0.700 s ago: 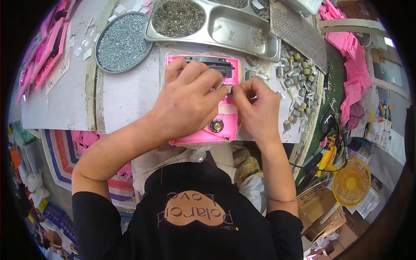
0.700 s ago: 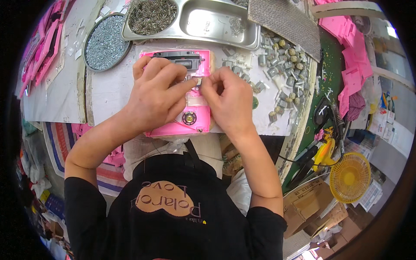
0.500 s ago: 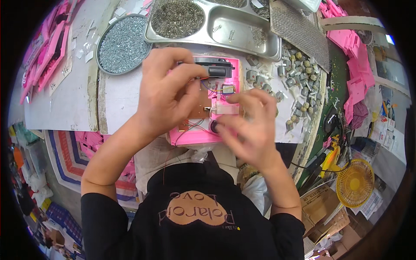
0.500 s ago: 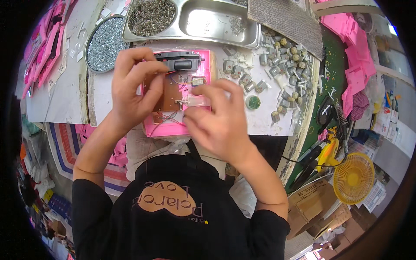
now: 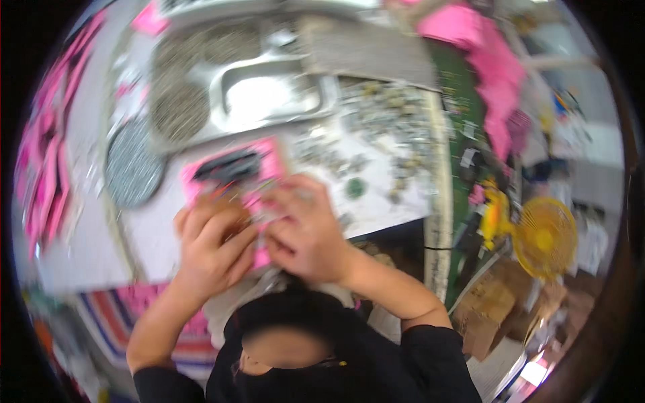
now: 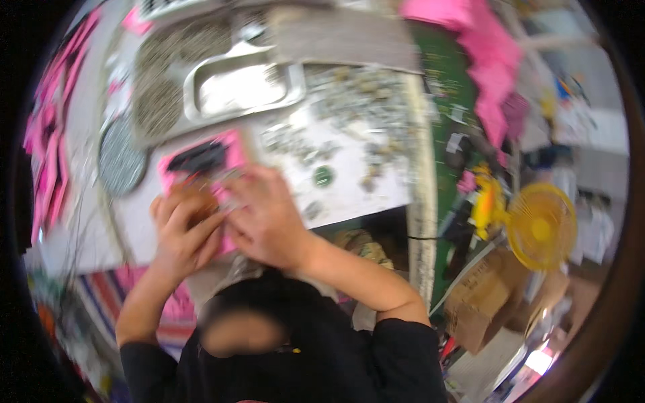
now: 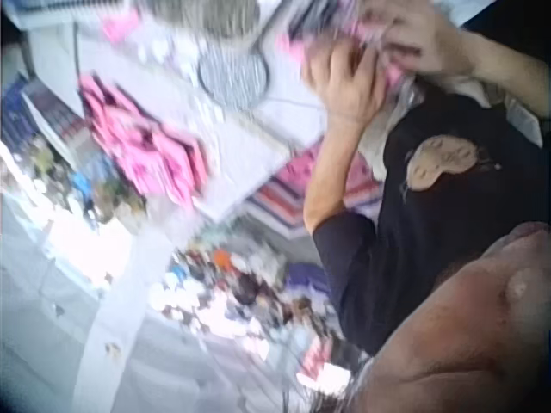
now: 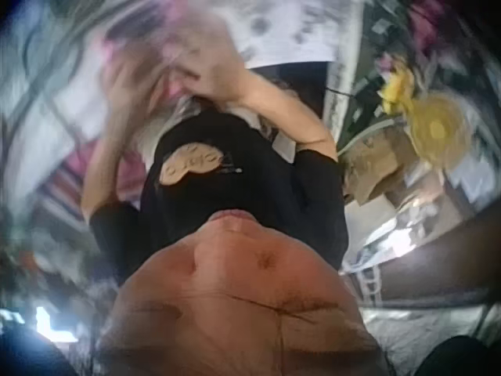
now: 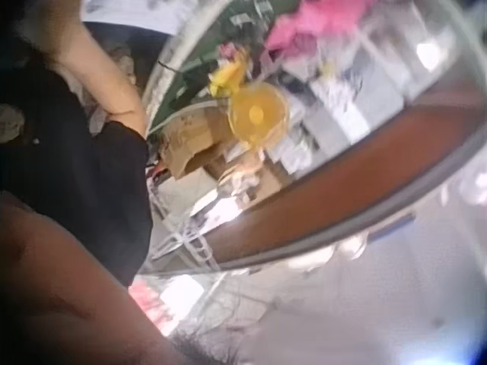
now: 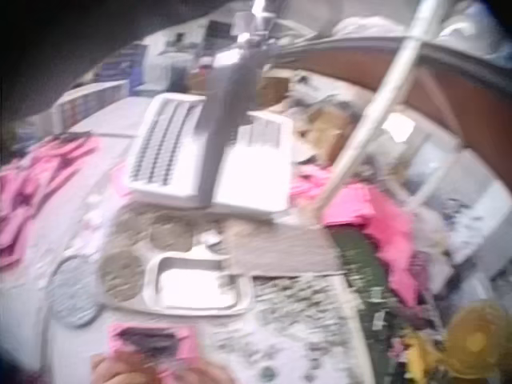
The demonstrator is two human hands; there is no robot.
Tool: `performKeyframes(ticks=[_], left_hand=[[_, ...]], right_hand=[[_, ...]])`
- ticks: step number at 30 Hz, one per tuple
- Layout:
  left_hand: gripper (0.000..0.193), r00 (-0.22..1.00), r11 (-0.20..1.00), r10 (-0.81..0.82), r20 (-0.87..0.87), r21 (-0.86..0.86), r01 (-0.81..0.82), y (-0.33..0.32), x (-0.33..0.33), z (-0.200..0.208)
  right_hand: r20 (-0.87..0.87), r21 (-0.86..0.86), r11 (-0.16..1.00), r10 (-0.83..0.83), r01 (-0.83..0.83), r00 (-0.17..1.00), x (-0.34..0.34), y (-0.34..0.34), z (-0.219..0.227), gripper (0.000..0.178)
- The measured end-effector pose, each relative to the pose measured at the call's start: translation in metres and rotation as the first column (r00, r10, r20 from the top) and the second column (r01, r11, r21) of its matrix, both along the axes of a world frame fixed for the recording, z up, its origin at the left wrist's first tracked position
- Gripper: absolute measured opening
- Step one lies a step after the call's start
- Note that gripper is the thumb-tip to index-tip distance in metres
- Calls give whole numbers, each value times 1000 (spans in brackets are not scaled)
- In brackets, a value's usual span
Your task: Assembling and soldering components inside a pink plastic electronic housing.
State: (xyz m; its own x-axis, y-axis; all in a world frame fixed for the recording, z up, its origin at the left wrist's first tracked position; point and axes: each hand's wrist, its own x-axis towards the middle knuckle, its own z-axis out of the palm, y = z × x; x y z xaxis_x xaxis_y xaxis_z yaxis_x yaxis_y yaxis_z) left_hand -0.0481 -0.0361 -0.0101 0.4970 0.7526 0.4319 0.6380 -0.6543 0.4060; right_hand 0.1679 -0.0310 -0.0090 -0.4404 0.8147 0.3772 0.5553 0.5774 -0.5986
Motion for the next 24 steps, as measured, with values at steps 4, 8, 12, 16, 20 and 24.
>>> performKeyframes(ticks=[4, 8, 12, 16, 20, 24], left_hand=[[32, 994, 1000, 24, -108, -8, -25, -7, -8, 1], [34, 989, 1000, -4, -149, -4, 4, -8, -8, 9], [35, 989, 1000, -19, -144, -11, 18, -8, -7, 5], [34, 989, 999, 10, -145, -32, -15, -11, -10, 3], [36, 991, 998, 38, -128, -48, -44, -12, -3, 0], [41, 989, 995, 84, -125, -41, -90, -24, -18, -7]], right_hand=[[30, 182, 971, -165, 157, 986, 63, 55, 29, 12], [206, 255, 772, -632, 583, 747, 213, 179, 53, 14], [757, 127, 426, -625, 896, 190, 363, 280, 51, 47], [794, 44, -38, -605, 998, -59, 393, 318, 20, 68], [801, 24, -99, -593, 995, -79, 428, 327, -8, 79], [783, 162, -32, -604, 986, -148, 426, 346, -21, 76]])
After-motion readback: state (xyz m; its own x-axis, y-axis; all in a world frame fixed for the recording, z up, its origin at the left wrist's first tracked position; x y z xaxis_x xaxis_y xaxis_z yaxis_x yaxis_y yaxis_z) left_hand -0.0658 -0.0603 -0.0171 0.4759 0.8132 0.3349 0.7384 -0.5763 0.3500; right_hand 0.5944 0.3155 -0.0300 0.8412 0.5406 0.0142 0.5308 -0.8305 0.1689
